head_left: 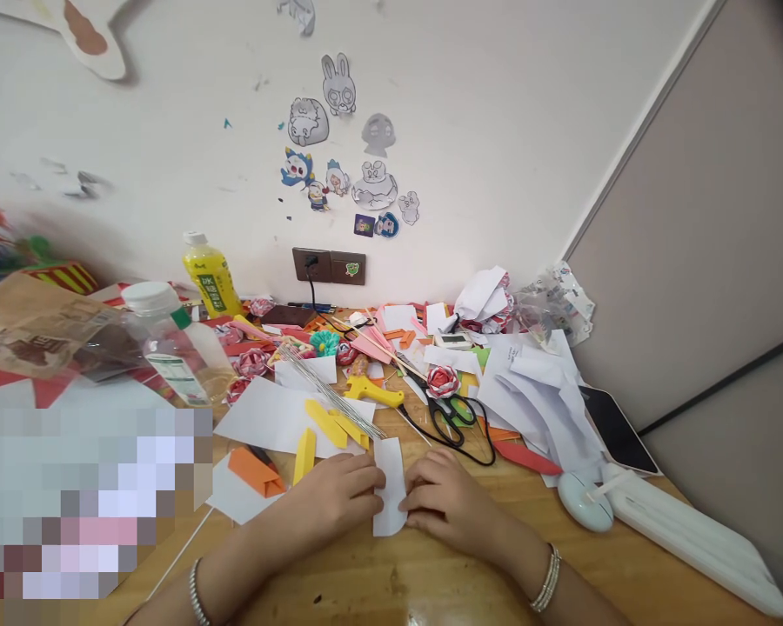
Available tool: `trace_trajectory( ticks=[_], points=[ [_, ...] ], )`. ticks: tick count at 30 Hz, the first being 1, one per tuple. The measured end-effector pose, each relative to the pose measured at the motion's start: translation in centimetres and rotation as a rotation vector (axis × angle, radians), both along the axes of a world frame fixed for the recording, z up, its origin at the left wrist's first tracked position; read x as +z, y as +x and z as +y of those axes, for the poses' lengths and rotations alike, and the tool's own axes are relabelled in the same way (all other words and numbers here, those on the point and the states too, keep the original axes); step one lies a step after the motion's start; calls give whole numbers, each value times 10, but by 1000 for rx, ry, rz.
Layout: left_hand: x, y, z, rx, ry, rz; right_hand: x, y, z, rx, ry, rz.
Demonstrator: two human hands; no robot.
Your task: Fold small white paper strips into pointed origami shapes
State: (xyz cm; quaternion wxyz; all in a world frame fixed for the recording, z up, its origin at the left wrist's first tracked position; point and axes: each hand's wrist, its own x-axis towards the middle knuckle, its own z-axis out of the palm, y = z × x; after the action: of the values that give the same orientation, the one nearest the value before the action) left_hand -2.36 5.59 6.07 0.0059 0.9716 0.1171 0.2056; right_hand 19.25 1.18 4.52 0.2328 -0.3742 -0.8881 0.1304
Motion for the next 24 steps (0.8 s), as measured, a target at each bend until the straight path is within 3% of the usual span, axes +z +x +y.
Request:
trace_trajectory(
  ticks=[5, 10, 14, 19, 24],
  points=[
    [2, -3, 3, -38, -335, 75, -3, 0, 3, -36, -91, 64],
    [4, 1, 1, 44, -601, 44, -5, -4, 5, -107, -174, 151],
    [1, 6, -2, 100, -675, 2, -4, -9, 5, -174, -234, 180],
    [-5, 9, -5, 280, -700, 16, 1, -14, 2, -218, -270, 159],
    [-4, 13, -9, 313, -697, 4, 0, -18, 0, -255, -246, 144]
  ],
)
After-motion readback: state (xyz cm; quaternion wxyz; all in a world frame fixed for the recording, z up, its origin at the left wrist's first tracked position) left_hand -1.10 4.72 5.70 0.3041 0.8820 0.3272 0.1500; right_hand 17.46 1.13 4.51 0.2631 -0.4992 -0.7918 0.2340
